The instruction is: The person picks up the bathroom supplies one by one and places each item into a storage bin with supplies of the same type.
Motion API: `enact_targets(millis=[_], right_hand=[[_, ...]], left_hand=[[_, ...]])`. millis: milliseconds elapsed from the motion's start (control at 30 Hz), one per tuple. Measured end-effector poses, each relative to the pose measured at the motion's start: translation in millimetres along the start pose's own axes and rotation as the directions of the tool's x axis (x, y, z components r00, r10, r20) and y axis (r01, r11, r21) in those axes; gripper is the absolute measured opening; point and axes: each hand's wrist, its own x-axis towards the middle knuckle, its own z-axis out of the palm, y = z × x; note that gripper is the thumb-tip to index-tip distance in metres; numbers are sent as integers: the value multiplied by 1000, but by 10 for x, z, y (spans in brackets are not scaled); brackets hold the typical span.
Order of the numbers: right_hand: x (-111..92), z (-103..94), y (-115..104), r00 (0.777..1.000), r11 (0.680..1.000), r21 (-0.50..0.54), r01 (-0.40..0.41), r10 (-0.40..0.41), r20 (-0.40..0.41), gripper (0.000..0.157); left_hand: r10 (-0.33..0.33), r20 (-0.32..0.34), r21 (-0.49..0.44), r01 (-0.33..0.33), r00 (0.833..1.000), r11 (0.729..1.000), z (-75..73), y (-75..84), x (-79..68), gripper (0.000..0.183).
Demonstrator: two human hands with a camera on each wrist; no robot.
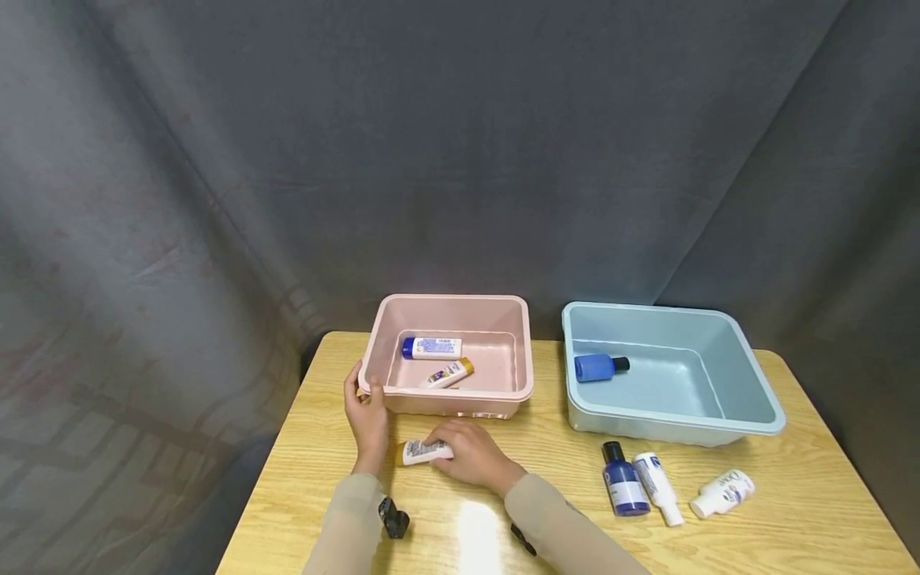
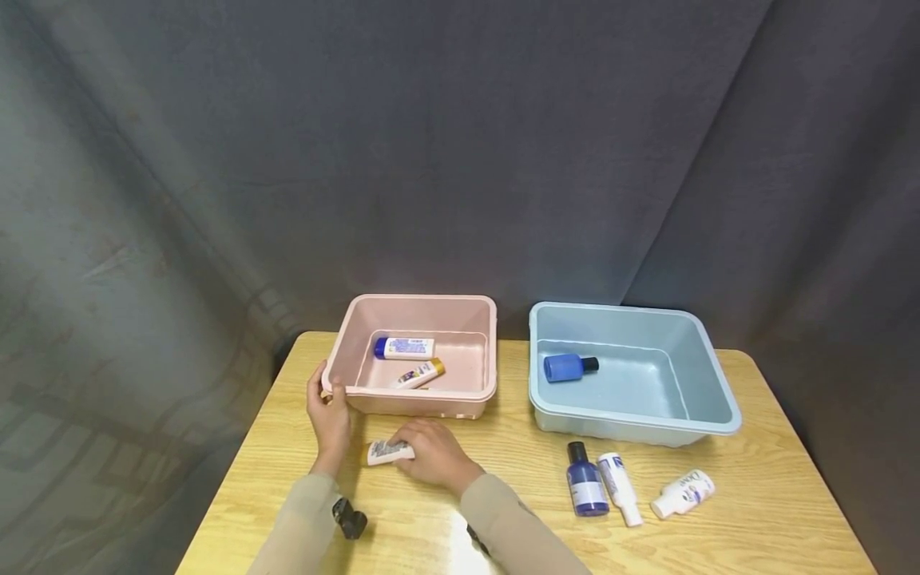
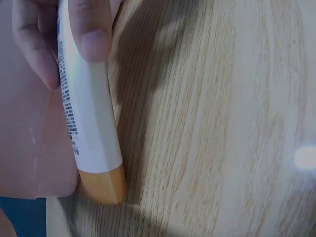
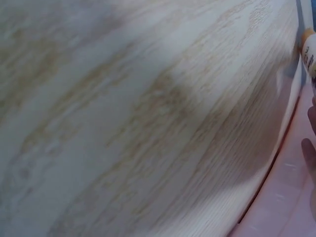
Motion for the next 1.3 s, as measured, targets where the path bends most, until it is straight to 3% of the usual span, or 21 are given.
enact_targets(millis=[833,967,1067,1300], right_hand=[[-69,-140,-41,998,998,58,3,1,-58,28],[-82,-159,-44,997,998,61,11,-6,-74,28],[-96,-174,-48,996,998,63,17,-11,-86,28],[-124,-220,-57,994,996,70,46,-38,-107,27]], left_hand=[[39,9,-18,-39,999,999,2,-15,20,42],[30,20,-11,-30,999,999,-1,172,-50,42],[14,28,-12,-13,1000,1000,-6,222,-66,43],[3,20,-3,-2,1000,1000,-1,15,13,42]])
